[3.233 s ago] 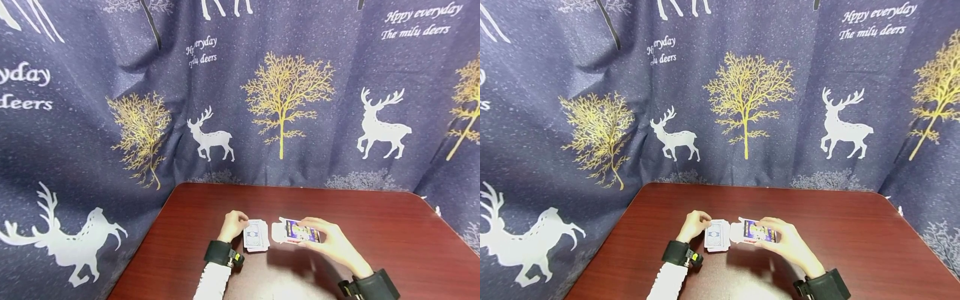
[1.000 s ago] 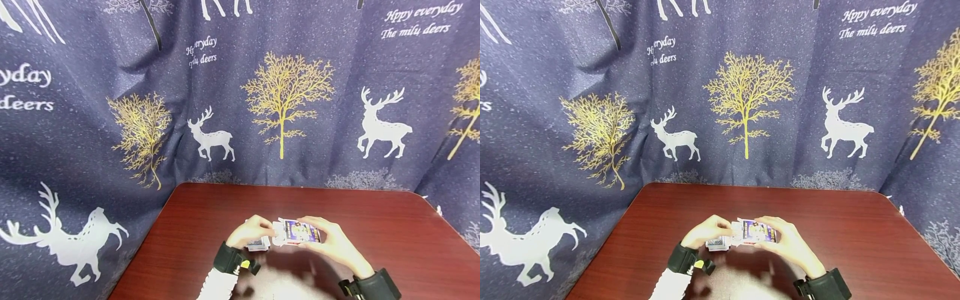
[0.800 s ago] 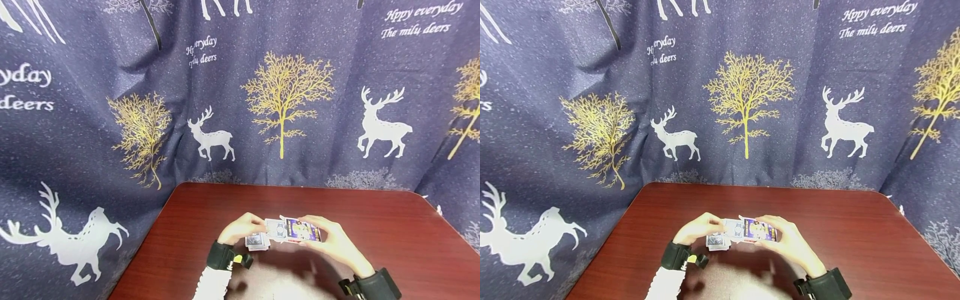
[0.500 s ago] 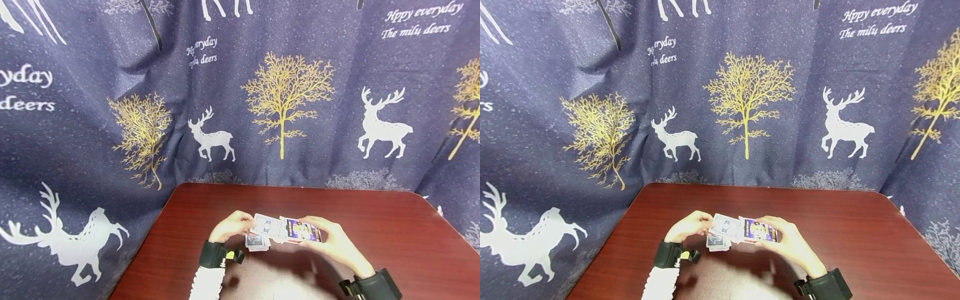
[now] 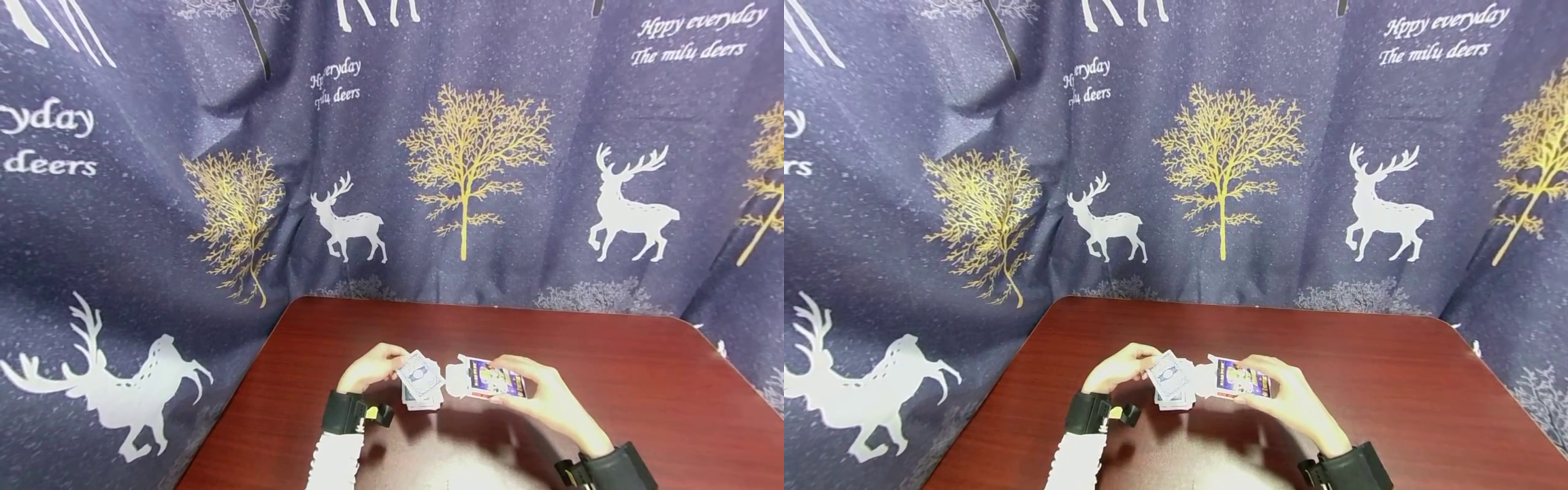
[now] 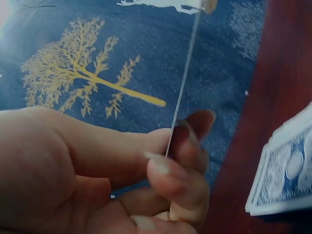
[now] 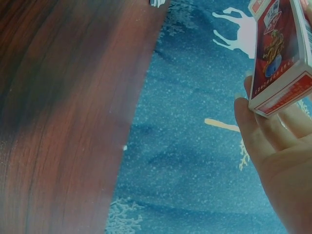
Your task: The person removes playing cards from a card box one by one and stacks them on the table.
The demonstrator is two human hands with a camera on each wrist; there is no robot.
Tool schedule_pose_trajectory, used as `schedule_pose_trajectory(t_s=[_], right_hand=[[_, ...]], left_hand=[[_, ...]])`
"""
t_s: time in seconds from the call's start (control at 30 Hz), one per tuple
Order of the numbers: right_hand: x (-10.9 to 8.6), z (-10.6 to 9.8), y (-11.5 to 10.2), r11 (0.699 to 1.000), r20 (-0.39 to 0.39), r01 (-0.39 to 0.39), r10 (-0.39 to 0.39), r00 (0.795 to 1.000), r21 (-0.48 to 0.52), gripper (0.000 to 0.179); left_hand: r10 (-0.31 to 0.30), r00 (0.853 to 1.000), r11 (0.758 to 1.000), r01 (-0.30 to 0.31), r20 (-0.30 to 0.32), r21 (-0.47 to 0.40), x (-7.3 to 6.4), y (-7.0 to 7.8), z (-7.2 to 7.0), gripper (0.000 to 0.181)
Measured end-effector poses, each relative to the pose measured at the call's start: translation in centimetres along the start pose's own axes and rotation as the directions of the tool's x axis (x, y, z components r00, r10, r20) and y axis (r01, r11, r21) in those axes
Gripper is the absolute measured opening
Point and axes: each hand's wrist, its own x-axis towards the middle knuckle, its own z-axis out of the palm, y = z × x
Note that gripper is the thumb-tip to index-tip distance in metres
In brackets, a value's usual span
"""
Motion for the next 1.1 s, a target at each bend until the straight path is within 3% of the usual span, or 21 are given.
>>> schedule_pose_trajectory(t_s=[0.13,0.23,0.43,0.7,0.93,1.1], right_hand=[[-0.2,0.1,0.6,1.0,0.007,-0.004,0.004,1.0,0.015,0.051],[-0.3,0.1,0.9,0.999,0.026,-0.02,0.019,0.999,0.041,0.049],[-0.3,0.1,0.9,0.997,0.034,-0.028,0.025,0.999,0.07,0.047],[-0.2,0.0,1.0,0.999,0.063,-0.024,0.021,0.998,0.048,0.044],[-0.3,0.1,1.4,0.999,0.072,-0.011,0.008,0.997,0.043,0.044],[-0.3,0.3,1.5,0.997,0.072,-0.022,0.017,0.997,0.069,0.043]], left_hand=[[0.037,0.996,0.995,-0.03,-0.08,0.09,0.2,-0.7,0.0,0.021],[0.045,0.986,0.984,-0.016,-0.158,0.18,0.5,-1.4,0.2,0.018],[0.059,0.963,0.921,0.049,-0.263,0.387,0.9,-2.5,0.5,0.016],[0.088,0.943,0.89,0.07,-0.32,0.451,1.7,-3.7,0.6,0.019],[0.12,0.919,0.904,0.055,-0.376,0.424,2.3,-4.5,0.8,0.018],[0.162,0.909,0.888,0.036,-0.385,0.458,2.5,-4.8,1.1,0.017]])
